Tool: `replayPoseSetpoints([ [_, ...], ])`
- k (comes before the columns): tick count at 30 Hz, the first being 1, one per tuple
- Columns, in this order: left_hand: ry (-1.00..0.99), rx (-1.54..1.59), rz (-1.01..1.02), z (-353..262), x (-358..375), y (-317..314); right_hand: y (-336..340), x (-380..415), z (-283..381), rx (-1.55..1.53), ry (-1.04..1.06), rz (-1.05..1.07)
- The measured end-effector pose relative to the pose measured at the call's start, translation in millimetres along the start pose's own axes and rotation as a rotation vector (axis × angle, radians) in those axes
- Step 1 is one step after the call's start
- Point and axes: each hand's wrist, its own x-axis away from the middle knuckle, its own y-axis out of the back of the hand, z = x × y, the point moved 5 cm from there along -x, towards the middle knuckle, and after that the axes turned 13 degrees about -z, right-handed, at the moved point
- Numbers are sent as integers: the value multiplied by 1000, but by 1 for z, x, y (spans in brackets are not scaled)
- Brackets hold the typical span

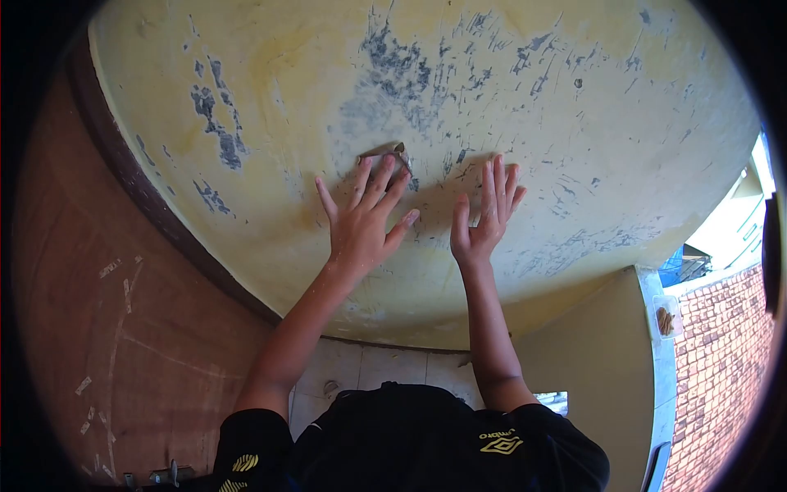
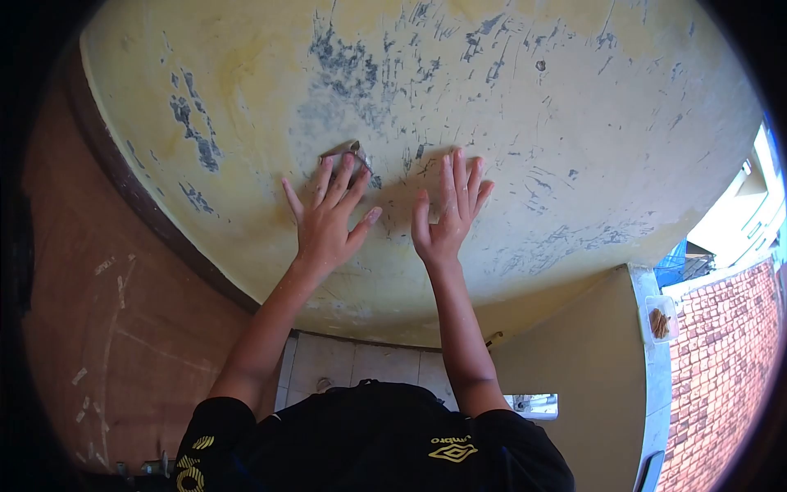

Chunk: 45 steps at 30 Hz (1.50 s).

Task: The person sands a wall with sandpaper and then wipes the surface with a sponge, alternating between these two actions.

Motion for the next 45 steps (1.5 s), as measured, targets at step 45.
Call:
replayPoseSetpoints([
  [45, 320, 191, -17, -36, -1, -17, 17, 42, 22, -69, -252, -77],
])
